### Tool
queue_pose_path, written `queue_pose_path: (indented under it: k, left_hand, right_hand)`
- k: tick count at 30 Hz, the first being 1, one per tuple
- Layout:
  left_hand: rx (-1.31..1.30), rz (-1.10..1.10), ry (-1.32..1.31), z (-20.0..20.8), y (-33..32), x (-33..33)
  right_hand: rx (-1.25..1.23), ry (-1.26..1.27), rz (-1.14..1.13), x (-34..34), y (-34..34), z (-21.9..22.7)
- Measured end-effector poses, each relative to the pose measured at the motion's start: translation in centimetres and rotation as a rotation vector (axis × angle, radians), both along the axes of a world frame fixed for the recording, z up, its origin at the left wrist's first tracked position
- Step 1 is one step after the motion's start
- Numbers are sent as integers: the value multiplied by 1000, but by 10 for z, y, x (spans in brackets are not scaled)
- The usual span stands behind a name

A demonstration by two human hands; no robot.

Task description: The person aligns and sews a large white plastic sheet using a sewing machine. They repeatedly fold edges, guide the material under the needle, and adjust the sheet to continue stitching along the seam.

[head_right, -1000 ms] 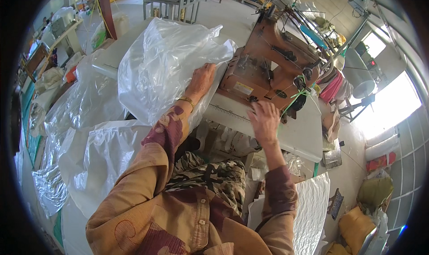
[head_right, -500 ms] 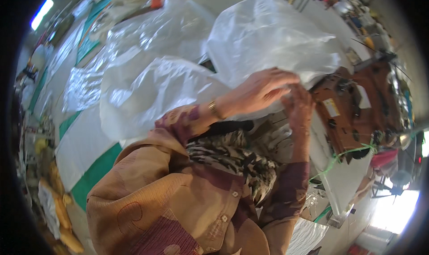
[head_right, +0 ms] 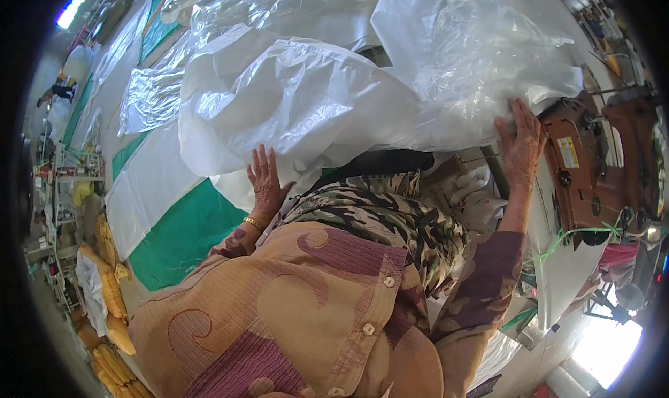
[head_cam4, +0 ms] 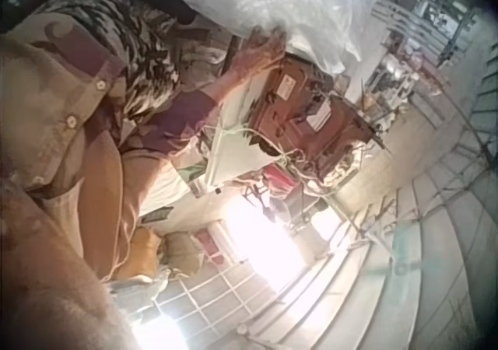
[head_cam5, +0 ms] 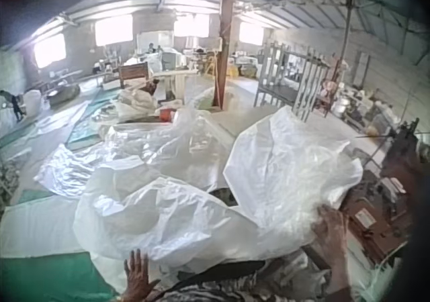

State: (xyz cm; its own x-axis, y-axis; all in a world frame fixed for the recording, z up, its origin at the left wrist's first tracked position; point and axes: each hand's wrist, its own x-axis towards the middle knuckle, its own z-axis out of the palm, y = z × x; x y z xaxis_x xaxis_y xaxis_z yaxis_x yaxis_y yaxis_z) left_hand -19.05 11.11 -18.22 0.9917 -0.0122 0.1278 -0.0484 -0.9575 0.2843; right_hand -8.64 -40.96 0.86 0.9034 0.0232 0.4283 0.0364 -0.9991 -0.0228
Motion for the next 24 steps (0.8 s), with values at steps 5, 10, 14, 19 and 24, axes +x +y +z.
queue_pose_path:
  k: [5,10,14,19,24]
  left_hand:
    - [13,9,-189,-1,27,46]
    - [-250,2,-166,-27,68,75]
    - [-1486,108,137,32,66,101]
    - [-2145,-166,54,122,29,115]
    - [-2437,-611,392,188,-47,95]
  right_hand:
    - [22,3,-40,-7,-4,-4]
    - [37,9,-17,0,4,0]
    - [71,49,82,-8,4,8]
    - [21,109,19,-11,15,11]
    - [239,-69,-96,27,47,-26]
